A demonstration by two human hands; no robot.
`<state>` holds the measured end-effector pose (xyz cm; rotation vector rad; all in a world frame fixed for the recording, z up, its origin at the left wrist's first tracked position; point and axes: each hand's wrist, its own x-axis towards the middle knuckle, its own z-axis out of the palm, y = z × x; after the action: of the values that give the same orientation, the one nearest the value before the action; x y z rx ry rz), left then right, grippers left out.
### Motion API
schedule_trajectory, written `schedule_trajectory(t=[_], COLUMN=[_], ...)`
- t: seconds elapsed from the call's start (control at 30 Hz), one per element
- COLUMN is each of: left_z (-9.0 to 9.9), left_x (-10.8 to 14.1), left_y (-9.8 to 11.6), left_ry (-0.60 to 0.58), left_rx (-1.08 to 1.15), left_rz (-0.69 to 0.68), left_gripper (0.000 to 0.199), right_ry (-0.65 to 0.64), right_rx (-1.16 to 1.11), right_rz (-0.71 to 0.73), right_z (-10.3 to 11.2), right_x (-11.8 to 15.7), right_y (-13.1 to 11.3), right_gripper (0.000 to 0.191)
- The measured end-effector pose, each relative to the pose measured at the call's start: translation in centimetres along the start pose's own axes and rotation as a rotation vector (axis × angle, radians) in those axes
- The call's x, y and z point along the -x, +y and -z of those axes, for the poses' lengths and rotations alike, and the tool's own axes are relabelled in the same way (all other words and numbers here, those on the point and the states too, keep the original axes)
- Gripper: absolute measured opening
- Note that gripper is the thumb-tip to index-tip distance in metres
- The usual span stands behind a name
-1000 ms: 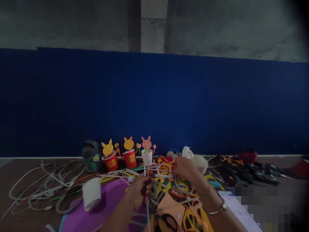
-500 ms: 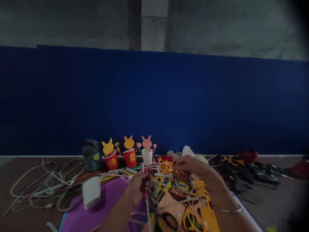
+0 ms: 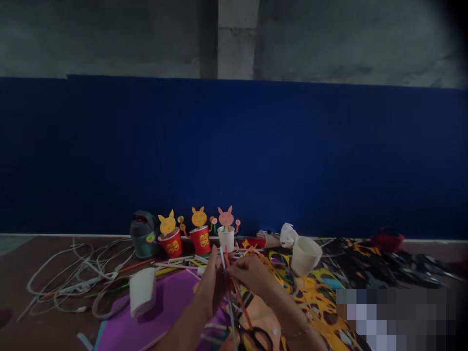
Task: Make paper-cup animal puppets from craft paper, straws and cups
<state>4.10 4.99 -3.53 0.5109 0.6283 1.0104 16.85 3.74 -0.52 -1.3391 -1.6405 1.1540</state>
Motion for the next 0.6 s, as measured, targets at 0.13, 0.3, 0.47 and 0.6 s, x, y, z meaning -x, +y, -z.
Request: schedule_trajectory(t=[0.13, 0.3, 0.47, 0.6], left_z=[-0.3, -0.5, -0.6, -0.8], left_x=[0.1, 0.4, 0.8, 1.1], left_y=[-0.5, -0.5, -0.2, -0.3], left_ry=[0.034, 0.064, 0.08, 0.102], left_rx=[-0.006, 0.02, -0.044, -0.107], left_rz=[-0.019, -0.059, -0.066, -0.026], left_gripper=[0.023, 0.021, 0.025, 0.022], right_ry=[0.185, 0.235, 0.291, 0.396], right_rx=[0.217, 0.372, 0.311, 0.095], right_rz=[0.046, 0.11, 0.16, 0.141], right_z=[-2.3, -2.8, -1.1, 0.4], right_x=[-0.3, 0.4, 0.7, -0.2], right_y=[0.2, -0.2, -0.5, -0.3], right_gripper=[0.029, 0.026, 0.033, 0.033])
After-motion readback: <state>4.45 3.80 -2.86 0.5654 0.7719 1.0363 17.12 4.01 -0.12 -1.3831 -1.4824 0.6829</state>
